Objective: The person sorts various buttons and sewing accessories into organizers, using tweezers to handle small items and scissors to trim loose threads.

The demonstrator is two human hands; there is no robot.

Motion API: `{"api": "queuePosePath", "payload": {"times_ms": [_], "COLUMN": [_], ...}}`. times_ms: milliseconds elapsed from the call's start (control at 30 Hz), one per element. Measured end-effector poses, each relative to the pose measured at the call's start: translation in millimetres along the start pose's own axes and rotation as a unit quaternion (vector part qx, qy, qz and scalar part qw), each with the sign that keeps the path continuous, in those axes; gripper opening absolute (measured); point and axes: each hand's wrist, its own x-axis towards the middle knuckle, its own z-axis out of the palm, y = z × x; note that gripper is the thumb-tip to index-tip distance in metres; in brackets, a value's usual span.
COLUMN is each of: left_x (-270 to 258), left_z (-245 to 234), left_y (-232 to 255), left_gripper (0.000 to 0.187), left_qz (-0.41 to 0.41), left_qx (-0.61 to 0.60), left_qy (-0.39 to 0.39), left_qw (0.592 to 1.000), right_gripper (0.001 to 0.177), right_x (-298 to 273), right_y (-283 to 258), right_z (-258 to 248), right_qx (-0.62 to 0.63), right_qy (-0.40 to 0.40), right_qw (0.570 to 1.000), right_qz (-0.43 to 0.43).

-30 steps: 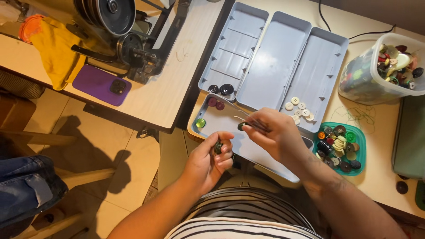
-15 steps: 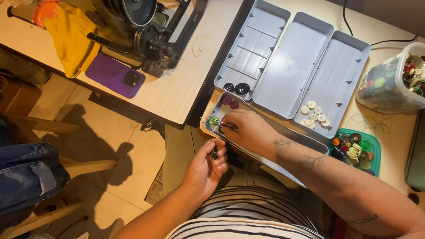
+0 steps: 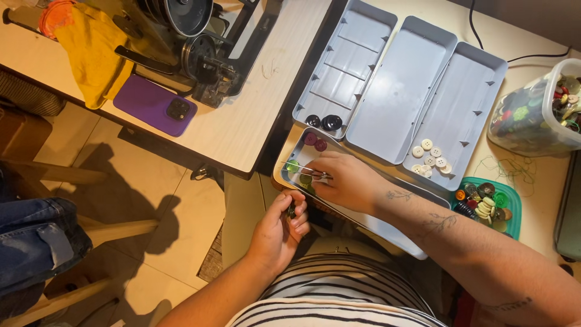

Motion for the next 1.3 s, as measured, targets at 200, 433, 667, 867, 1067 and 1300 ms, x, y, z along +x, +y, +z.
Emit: {"api": "queuePosePath", "payload": {"times_ms": [200,433,667,867,1067,1300], "left_x": [-7.0,-20.6,-16.4,-7.7,-0.6,-4.3], "left_z": [5.6,29.9,72.6,96.9,95.3,103.3], "left_y": [3.5,6.0,0.1,-12.2,-20.2,-17.1], "left_gripper": [0.012,0.028,0.033,0.037,0.040,0.047], "left_qz": [0.000,0.026,0.076,0.064,0.081,0.078], "left_qx": [-0.033,0.003,-0.016,-0.009,0.000,0.021], "left_qy": [-0.011,0.012,0.010,-0.005,-0.039,-0.041], "left_qw": [0.999,1.000,0.997,0.998,0.996,0.996], "right_gripper": [0.038,0.013,0.024,0.021,0.016,0.024], "right_x": [-7.5,-33.3,-58.6,-62.6,-69.0,-67.4], "right_y": [2.8,-57.4,-74.7,-66.2,-55.8,-46.5], "right_z": [-9.7,-28.5,-17.7,-17.1,-16.6,-25.7], "right_qx": [0.037,0.056,0.019,-0.065,-0.035,0.155], "right_qy": [-0.022,0.074,0.200,0.259,0.238,0.171], "right_qw": [0.999,0.993,0.974,0.964,0.968,0.955], "right_qz": [0.015,-0.074,-0.110,-0.016,0.067,0.188]}}
